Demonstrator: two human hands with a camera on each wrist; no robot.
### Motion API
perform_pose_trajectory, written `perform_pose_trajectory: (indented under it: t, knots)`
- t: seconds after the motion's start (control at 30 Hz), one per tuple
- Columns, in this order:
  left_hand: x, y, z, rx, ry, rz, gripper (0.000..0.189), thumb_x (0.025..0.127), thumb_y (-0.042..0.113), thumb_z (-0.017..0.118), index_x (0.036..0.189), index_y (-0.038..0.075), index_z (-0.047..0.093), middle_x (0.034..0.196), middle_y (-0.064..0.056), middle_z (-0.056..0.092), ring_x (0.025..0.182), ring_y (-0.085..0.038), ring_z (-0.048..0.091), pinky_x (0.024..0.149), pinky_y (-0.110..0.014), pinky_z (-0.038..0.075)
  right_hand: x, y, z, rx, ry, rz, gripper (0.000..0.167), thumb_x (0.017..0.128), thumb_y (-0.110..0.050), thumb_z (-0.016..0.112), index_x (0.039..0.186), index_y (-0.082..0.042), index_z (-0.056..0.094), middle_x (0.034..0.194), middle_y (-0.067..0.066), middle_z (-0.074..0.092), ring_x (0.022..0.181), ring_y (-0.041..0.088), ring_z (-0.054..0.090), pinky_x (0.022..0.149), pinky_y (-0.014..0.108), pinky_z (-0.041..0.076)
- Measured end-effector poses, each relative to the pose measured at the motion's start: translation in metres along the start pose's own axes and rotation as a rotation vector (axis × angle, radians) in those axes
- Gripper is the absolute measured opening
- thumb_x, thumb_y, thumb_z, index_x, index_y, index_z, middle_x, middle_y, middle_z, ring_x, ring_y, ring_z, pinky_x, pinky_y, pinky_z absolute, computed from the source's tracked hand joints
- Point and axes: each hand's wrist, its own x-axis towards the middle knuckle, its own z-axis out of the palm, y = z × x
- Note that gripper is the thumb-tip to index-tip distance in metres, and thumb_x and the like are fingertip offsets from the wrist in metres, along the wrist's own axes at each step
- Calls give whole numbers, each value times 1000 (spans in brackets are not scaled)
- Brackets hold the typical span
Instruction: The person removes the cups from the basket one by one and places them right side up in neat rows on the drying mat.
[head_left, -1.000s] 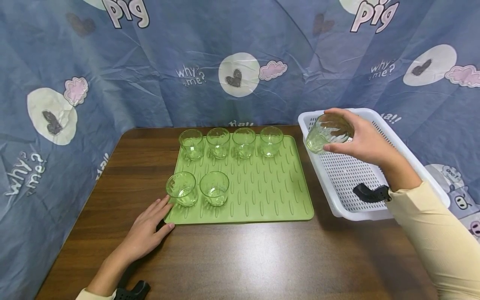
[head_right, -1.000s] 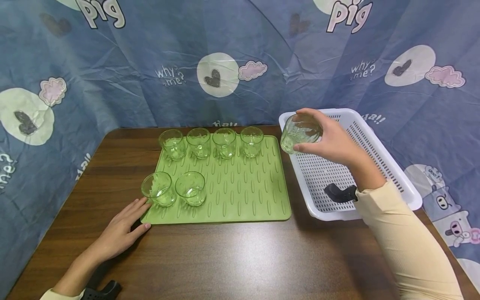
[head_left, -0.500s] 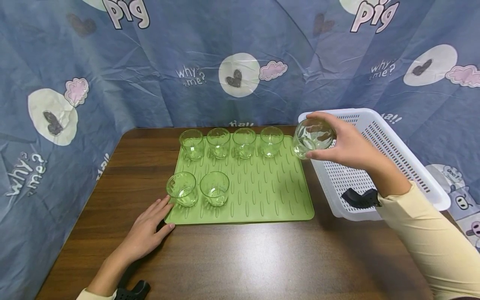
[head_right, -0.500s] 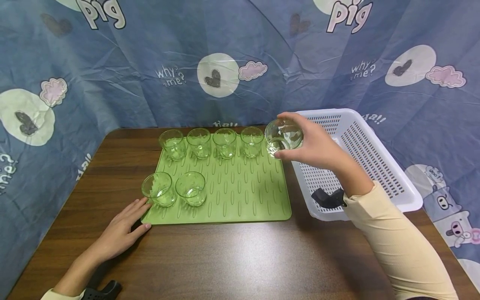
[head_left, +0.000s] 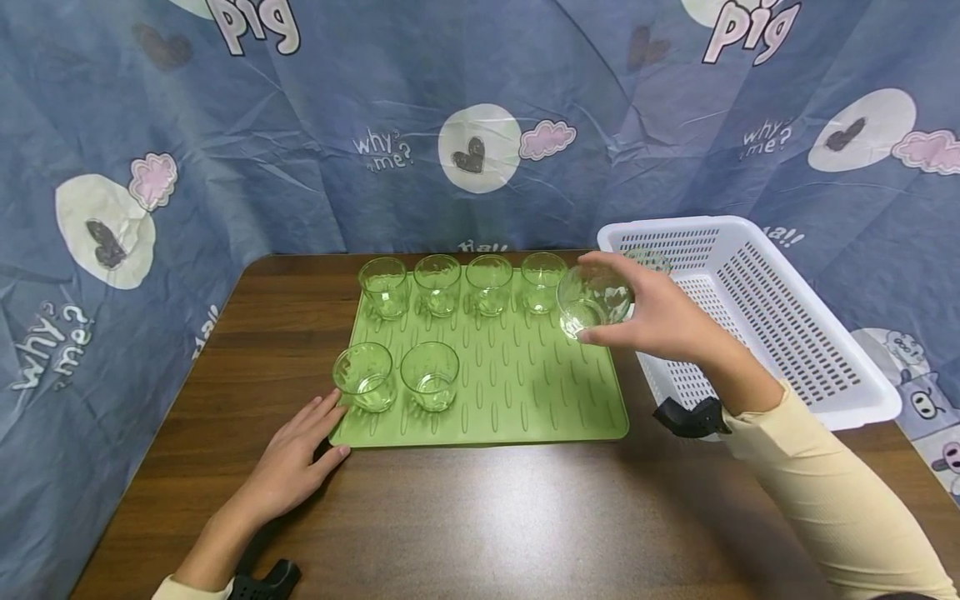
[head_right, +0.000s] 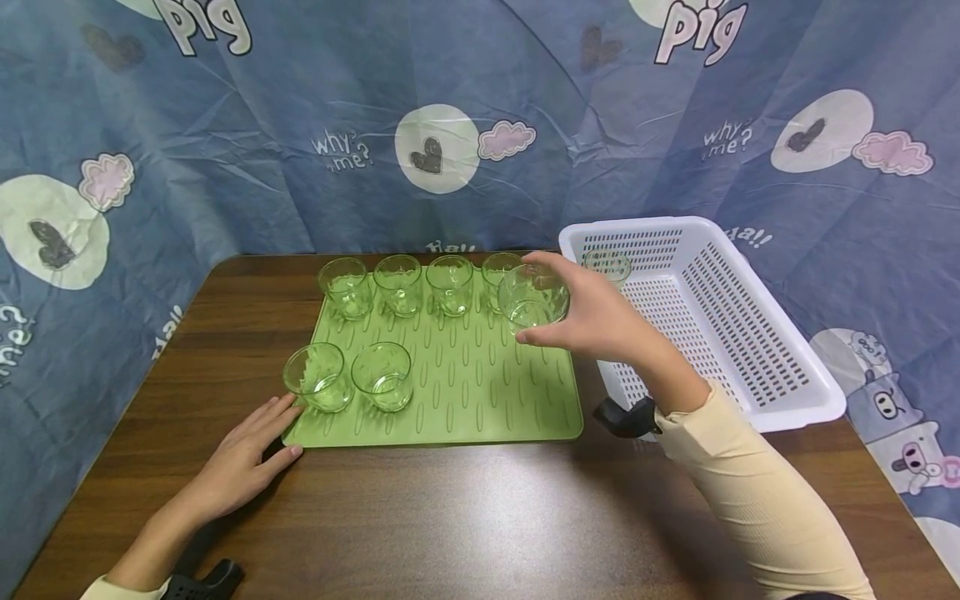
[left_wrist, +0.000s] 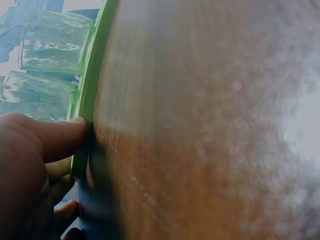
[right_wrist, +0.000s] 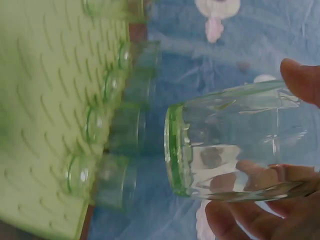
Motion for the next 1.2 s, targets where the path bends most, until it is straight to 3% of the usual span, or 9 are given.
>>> perform_pose_trajectory:
  t: [0.17,0.47,0.77,1.2]
  knots:
    - [0,-1,1,-1,-2,0,59,97,26,63,147,-1,45,162,-20,31,146,-48,28,111,-69,24,1,-3,17,19,-17,5,86,73,-21,88,146,-14,45,137,11,62,110,29,66,85,44,57]
    - [0,-1,1,-7,-10,2,60,97,27,63,147,0,44,162,-20,30,147,-48,27,111,-70,24,5,0,58,95,-22,44,97,72,-22,90,152,-14,35,147,11,52,132,31,54,112,52,42]
    - [0,-2,0,2,-1,9,59,97,26,64,146,-1,46,161,-21,31,146,-48,28,111,-70,25,10,2,89,108,-79,53,95,70,-26,90,149,-14,39,144,10,54,133,31,52,113,53,41]
    - [1,-2,1,3,-1,14,59,97,27,63,146,0,46,161,-21,31,147,-48,28,111,-69,25,11,11,126,193,-90,47,93,70,-24,90,148,-12,41,143,12,55,129,32,56,110,53,44]
